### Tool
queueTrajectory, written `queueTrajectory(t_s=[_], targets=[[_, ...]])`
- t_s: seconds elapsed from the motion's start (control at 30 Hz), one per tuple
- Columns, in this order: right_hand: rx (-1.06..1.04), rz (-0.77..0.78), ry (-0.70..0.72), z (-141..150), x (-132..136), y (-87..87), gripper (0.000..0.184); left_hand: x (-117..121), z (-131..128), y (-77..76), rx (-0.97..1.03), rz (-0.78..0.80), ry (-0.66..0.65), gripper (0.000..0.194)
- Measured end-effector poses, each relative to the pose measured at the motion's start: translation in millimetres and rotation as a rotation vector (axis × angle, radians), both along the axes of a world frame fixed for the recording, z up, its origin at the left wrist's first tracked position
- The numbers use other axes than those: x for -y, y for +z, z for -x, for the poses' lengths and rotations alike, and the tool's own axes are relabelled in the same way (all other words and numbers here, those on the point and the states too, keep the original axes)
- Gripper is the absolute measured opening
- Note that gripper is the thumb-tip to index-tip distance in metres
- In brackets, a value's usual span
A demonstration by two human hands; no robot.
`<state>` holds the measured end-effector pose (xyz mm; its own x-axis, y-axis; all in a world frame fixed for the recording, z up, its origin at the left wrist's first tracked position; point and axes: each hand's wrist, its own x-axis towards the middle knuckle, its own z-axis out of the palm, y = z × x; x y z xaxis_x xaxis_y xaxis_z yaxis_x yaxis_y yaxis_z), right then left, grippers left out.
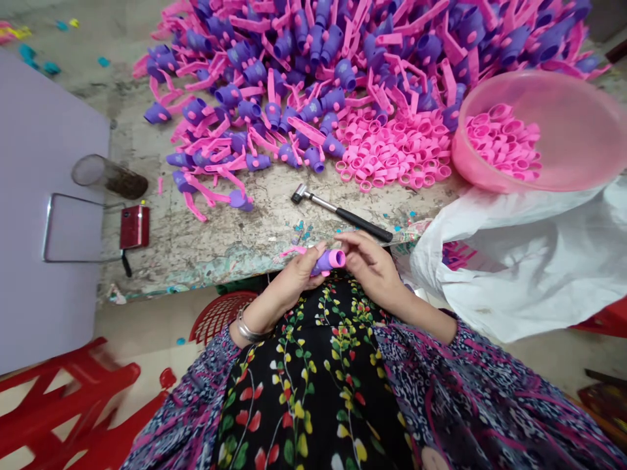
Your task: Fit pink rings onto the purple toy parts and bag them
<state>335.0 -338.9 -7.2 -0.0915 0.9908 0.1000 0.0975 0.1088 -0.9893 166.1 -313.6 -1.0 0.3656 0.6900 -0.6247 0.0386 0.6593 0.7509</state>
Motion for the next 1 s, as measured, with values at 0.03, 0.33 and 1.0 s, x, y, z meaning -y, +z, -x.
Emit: queueTrajectory(t_s=[0.03,0.33,1.0], targets=[[-0.076,0.092,-0.035,0.8,-1.8,0.3,0.043,0.6,-0.4,1.5,-0.025,-0.005,-0.004,0.048],[-0.478,0.467,-0.066,30.9,-23.5,15.2,0.070,2.3,3.5,11.2,-0.450,-0.516,-0.255,0.056],[-0.739,0.582,-0.060,44.0,-0.1,-7.1,0.057,15.4,-12.3,28.2,-0.992,-0.697,-0.717,0.068]])
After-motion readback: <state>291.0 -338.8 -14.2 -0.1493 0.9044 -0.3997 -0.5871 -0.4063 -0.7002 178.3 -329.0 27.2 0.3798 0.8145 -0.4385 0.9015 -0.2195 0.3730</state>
